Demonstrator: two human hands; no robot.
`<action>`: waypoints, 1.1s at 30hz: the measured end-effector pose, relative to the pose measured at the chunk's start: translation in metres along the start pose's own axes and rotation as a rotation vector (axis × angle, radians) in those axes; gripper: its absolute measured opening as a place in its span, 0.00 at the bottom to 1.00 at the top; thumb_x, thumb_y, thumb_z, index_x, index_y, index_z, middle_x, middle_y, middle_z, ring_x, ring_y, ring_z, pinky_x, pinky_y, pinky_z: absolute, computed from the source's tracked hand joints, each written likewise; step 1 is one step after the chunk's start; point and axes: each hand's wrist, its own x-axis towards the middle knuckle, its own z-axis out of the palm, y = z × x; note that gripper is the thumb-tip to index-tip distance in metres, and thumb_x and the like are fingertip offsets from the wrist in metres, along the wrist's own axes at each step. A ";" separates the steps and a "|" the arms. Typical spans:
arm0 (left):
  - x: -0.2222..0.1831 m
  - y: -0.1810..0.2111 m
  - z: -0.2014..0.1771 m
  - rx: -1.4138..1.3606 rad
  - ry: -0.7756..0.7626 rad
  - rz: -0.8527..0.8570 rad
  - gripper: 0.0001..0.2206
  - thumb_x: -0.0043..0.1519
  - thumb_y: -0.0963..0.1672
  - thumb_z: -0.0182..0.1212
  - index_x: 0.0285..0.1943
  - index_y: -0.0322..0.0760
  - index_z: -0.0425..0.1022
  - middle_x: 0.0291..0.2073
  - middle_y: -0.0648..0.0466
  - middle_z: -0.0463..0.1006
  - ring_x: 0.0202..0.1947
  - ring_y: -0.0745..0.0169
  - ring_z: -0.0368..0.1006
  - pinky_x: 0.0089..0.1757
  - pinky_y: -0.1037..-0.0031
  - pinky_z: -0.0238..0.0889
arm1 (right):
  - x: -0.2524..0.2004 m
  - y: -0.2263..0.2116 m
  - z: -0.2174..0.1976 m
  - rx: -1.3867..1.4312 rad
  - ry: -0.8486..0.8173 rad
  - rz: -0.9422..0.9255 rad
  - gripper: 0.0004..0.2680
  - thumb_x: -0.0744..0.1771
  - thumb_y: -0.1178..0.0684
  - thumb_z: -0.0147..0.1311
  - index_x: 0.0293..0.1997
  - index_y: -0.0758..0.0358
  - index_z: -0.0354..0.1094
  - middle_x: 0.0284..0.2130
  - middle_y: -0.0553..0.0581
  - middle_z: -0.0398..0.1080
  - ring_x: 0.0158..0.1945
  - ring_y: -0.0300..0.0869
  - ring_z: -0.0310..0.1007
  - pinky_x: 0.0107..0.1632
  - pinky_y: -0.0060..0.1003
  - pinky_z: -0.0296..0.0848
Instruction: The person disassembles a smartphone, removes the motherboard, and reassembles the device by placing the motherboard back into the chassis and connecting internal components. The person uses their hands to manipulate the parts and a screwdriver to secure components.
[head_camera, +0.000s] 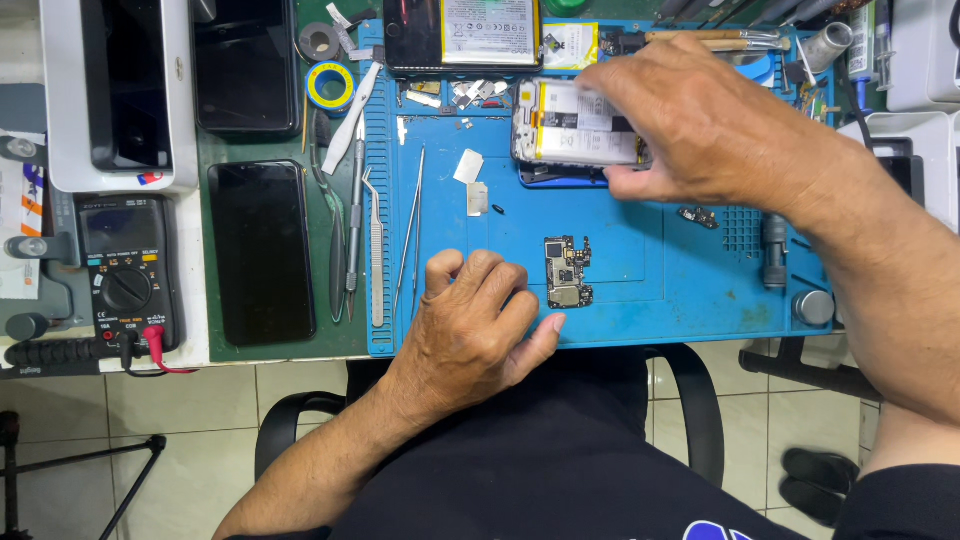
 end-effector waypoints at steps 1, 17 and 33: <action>0.000 0.000 0.000 0.006 0.003 0.002 0.16 0.63 0.47 0.67 0.28 0.38 0.66 0.33 0.51 0.73 0.36 0.52 0.69 0.44 0.61 0.49 | -0.003 0.003 -0.005 0.026 0.001 0.030 0.28 0.61 0.48 0.69 0.63 0.72 0.61 0.46 0.68 0.73 0.43 0.59 0.72 0.50 0.51 0.70; 0.003 -0.001 -0.002 -0.045 -0.018 -0.016 0.13 0.64 0.43 0.65 0.29 0.36 0.66 0.33 0.49 0.72 0.33 0.51 0.66 0.39 0.61 0.50 | -0.107 -0.065 -0.032 0.089 -0.028 0.477 0.26 0.59 0.46 0.70 0.57 0.71 0.66 0.50 0.67 0.75 0.45 0.51 0.77 0.43 0.42 0.79; 0.003 0.002 0.002 0.012 -0.036 -0.072 0.11 0.64 0.43 0.67 0.31 0.36 0.70 0.35 0.51 0.73 0.35 0.53 0.67 0.40 0.61 0.50 | -0.128 -0.098 -0.005 0.135 -0.216 0.245 0.17 0.63 0.50 0.61 0.50 0.67 0.58 0.61 0.72 0.62 0.64 0.58 0.66 0.62 0.50 0.73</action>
